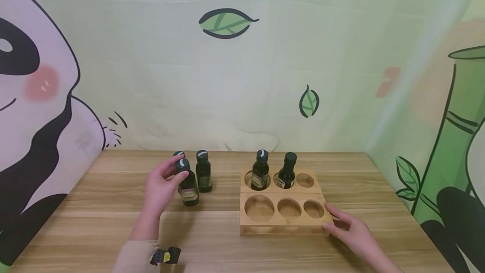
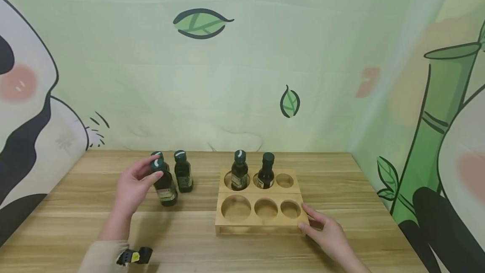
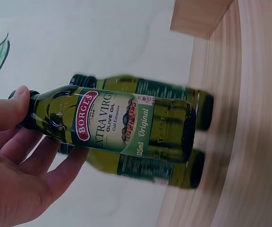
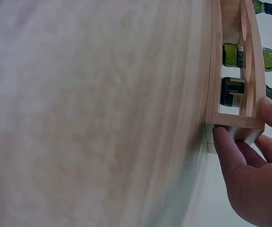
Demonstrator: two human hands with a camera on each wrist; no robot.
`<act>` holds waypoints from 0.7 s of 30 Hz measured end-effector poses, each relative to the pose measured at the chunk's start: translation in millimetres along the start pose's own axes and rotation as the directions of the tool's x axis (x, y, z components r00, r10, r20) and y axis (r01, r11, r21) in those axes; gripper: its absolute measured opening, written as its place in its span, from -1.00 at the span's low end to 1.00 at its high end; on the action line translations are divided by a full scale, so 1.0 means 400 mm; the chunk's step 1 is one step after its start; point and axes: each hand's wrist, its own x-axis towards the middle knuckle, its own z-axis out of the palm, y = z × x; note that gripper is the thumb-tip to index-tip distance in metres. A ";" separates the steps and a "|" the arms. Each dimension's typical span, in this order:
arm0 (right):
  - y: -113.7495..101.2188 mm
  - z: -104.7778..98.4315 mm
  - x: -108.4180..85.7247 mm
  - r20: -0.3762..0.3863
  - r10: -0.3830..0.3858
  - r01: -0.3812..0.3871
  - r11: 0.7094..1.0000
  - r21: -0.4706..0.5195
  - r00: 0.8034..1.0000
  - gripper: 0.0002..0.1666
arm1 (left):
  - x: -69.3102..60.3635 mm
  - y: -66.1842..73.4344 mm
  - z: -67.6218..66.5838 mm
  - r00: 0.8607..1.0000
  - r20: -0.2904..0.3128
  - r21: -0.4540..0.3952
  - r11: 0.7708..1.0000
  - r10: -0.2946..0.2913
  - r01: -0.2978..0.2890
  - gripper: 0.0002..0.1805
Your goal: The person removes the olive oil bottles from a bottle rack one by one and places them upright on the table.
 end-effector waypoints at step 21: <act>0.008 0.005 0.003 -0.023 0.003 -0.003 1.000 0.007 1.000 -0.27 | 0.027 -0.034 -0.106 0.990 -0.127 0.058 0.995 -0.067 0.075 -0.53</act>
